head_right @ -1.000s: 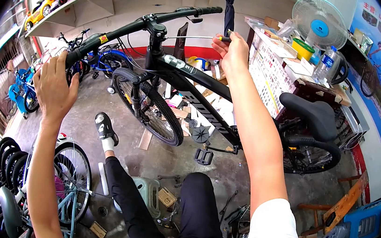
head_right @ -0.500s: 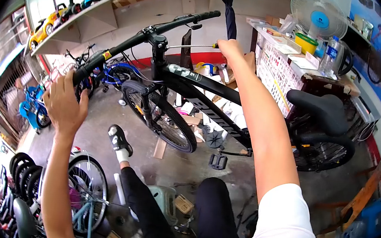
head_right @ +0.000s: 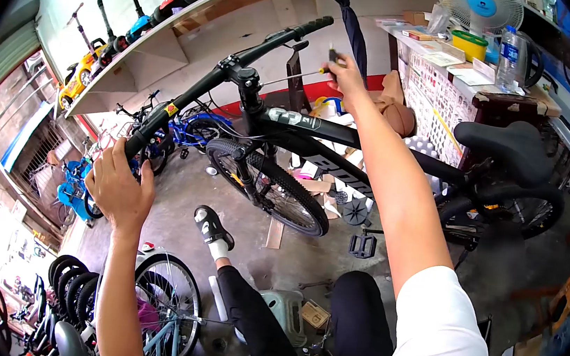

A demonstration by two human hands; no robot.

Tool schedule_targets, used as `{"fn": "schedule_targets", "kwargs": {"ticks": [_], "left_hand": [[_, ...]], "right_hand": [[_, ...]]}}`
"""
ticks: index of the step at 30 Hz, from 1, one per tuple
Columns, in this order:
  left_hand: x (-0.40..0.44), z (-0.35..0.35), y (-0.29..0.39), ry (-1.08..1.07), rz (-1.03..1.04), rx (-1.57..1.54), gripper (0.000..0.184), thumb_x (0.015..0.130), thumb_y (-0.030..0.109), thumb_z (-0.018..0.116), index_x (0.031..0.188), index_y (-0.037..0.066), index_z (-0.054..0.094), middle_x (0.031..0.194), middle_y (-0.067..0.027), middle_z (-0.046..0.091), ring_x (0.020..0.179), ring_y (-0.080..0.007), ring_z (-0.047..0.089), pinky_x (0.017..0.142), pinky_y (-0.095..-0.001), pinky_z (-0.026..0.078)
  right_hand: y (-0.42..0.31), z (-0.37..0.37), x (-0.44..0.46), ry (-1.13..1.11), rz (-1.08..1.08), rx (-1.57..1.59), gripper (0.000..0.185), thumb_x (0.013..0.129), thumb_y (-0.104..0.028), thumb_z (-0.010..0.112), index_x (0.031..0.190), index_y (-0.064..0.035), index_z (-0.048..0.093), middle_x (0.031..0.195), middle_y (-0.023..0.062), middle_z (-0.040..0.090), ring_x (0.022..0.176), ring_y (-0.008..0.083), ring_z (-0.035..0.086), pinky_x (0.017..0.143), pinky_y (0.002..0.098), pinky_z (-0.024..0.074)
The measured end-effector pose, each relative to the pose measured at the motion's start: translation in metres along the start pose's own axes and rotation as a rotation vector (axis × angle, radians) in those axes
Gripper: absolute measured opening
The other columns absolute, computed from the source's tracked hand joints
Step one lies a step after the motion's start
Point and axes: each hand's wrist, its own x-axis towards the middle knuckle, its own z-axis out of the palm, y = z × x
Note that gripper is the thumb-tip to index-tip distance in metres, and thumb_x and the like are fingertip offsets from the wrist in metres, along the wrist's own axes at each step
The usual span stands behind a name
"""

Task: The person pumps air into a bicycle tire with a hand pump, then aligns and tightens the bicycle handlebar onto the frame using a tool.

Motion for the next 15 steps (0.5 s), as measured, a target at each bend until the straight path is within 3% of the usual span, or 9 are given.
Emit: {"fn": "schedule_targets", "kwargs": {"ticks": [2, 6, 9, 14, 15], "left_hand": [[0.000, 0.000, 0.000, -0.005, -0.003, 0.001, 0.058, 0.081, 0.031, 0.074, 0.132, 0.008, 0.060, 0.117, -0.0073, 0.064, 0.111, -0.0262, 0.059, 0.098, -0.0425, 0.038], [-0.001, 0.001, 0.002, -0.020, -0.024, 0.039, 0.058, 0.081, 0.032, 0.074, 0.133, 0.009, 0.060, 0.117, -0.0065, 0.064, 0.110, -0.0262, 0.060, 0.098, -0.0425, 0.039], [-0.001, 0.004, 0.004, 0.054, 0.009, 0.054, 0.056, 0.081, 0.033, 0.073, 0.130, 0.009, 0.061, 0.113, -0.0083, 0.062, 0.105, -0.0291, 0.057, 0.092, -0.0448, 0.039], [-0.001, 0.006, 0.003, 0.075, 0.018, 0.075, 0.056, 0.082, 0.033, 0.073, 0.132, 0.010, 0.062, 0.112, -0.0077, 0.063, 0.104, -0.0285, 0.058, 0.092, -0.0441, 0.040], [-0.001, 0.005, 0.003, 0.064, 0.013, 0.066, 0.057, 0.082, 0.033, 0.073, 0.133, 0.010, 0.061, 0.112, -0.0074, 0.063, 0.104, -0.0280, 0.058, 0.093, -0.0441, 0.040]], "right_hand": [[-0.001, 0.007, -0.006, 0.039, -0.067, 0.183, 0.048, 0.100, -0.022, 0.065, 0.146, -0.0220, 0.051, 0.104, -0.0011, 0.070, 0.085, 0.0046, 0.059, 0.074, 0.0255, 0.0485], [0.003, 0.018, -0.011, 0.076, -0.051, 0.259, 0.043, 0.101, -0.024, 0.064, 0.143, -0.0228, 0.055, 0.093, -0.0018, 0.068, 0.078, 0.0051, 0.059, 0.068, 0.0226, 0.0471], [0.017, 0.005, -0.005, 0.017, -0.080, 0.163, 0.032, 0.101, -0.026, 0.066, 0.131, -0.0178, 0.065, 0.080, -0.0020, 0.062, 0.061, 0.0054, 0.054, 0.056, 0.0195, 0.0427], [0.009, 0.003, -0.009, 0.141, -0.124, 0.057, 0.027, 0.100, -0.027, 0.065, 0.120, -0.0093, 0.068, 0.078, -0.0030, 0.061, 0.063, 0.0059, 0.055, 0.060, 0.0211, 0.0462], [0.003, 0.004, -0.013, 0.070, -0.086, 0.198, 0.027, 0.100, -0.027, 0.065, 0.120, -0.0089, 0.068, 0.078, -0.0031, 0.060, 0.066, 0.0061, 0.056, 0.064, 0.0225, 0.0470]]}}
